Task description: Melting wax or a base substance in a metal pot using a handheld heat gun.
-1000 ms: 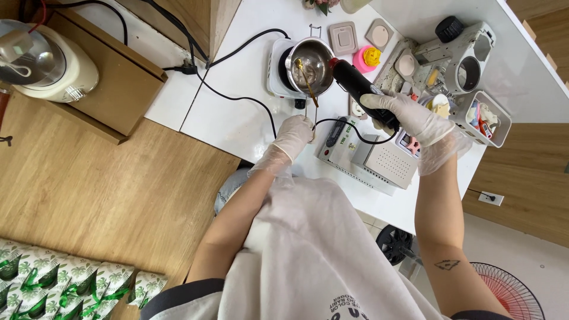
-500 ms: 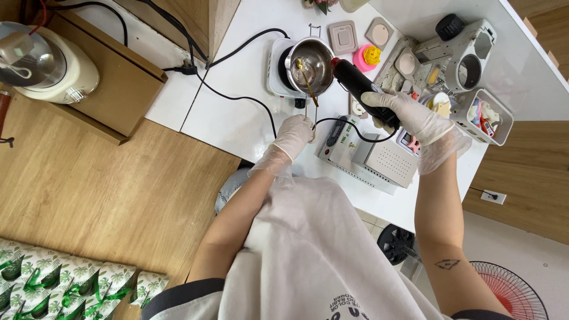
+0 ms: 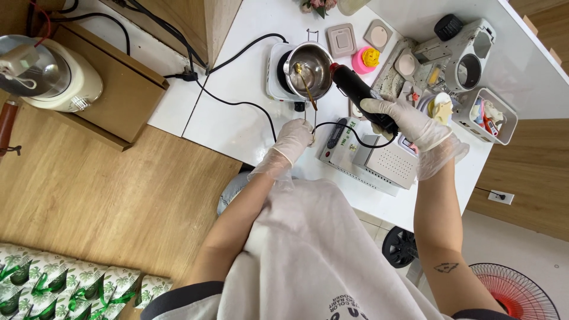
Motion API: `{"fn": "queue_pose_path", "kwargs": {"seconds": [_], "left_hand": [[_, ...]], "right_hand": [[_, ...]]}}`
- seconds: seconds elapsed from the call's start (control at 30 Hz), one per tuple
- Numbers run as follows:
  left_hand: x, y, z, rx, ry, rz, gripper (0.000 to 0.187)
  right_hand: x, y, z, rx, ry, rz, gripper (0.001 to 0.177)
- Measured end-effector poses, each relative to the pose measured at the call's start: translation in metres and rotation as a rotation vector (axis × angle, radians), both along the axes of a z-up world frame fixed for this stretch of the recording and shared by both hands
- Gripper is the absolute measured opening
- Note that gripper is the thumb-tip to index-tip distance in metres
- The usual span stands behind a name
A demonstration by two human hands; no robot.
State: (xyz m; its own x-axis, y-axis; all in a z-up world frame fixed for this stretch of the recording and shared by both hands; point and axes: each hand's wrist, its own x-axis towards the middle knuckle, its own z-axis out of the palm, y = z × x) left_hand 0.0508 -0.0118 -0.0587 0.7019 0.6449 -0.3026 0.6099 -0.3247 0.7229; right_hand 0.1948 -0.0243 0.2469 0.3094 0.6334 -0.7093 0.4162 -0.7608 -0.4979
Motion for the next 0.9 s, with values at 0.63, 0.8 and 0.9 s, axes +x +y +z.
{"fn": "queue_pose_path", "kwargs": {"seconds": [0.63, 0.8, 0.9], "left_hand": [[-0.034, 0.006, 0.045, -0.439, 0.053, 0.212, 0.041], [-0.042, 0.006, 0.065, -0.436, 0.069, 0.285, 0.043], [-0.043, 0.001, 0.060, -0.613, -0.033, 0.429, 0.038]], "right_hand": [[0.006, -0.033, -0.003, 0.069, 0.167, 0.040, 0.043], [0.019, -0.036, -0.013, 0.077, 0.218, 0.064, 0.047], [0.025, -0.035, -0.026, 0.057, 0.226, 0.055, 0.048]]}}
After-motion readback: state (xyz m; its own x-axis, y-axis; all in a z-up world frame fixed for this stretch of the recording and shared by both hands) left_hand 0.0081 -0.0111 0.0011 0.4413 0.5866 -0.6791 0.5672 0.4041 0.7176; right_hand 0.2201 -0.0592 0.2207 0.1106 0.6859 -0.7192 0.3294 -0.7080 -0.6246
